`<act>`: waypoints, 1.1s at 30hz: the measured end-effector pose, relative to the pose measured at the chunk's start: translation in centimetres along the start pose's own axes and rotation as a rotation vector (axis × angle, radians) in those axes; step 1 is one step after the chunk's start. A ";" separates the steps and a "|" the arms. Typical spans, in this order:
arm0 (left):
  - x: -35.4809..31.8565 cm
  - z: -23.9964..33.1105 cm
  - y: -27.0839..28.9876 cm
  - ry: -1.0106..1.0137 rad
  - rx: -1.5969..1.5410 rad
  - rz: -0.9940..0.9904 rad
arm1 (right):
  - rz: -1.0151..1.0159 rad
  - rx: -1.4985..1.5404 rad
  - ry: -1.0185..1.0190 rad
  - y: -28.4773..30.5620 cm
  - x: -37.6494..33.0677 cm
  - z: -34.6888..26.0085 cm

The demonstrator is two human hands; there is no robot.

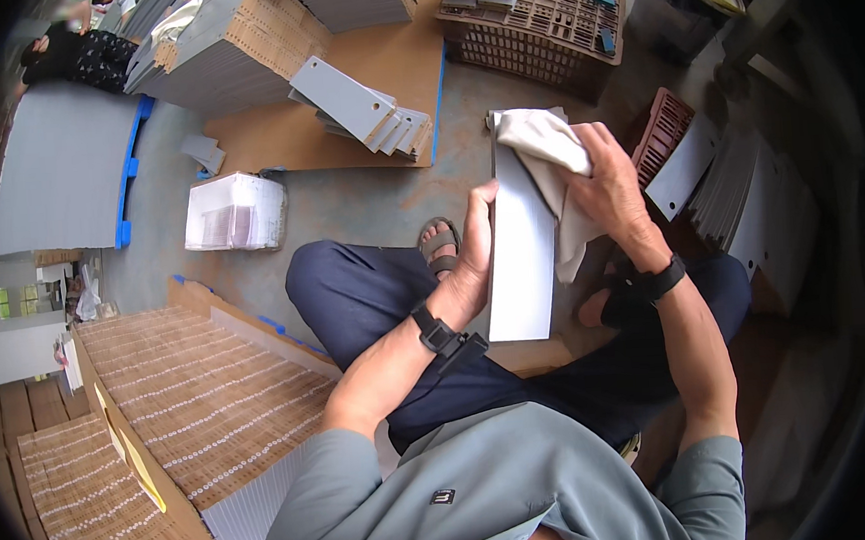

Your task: Cleaning and sanding the edges of wooden furniture panels in a workshop environment.

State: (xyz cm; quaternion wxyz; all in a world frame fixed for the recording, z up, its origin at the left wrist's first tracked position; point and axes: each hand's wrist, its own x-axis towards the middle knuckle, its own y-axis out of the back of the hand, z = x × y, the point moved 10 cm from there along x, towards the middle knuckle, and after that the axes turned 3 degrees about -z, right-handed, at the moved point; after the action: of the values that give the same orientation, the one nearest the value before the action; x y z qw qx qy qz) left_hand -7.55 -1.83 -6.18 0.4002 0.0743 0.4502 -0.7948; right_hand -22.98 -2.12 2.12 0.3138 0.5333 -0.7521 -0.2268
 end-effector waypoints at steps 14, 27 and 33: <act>-0.3 2.0 22.7 -0.186 -0.295 0.886 | -0.210 0.023 0.028 -0.8 0.5 -1.7; 5.6 16.0 41.9 -0.316 0.574 1.448 | -0.255 0.018 -0.219 -5.2 2.2 7.1; 7.6 18.5 45.8 -0.081 0.799 1.527 | -0.346 0.142 -0.309 -10.3 3.7 9.9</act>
State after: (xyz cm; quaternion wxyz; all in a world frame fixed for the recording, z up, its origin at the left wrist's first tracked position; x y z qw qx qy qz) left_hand 24.07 -33.12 -29.10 0.7845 0.4635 -0.0511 -0.4089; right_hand -24.13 -8.89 -10.89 0.1130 0.6340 -0.7026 -0.3027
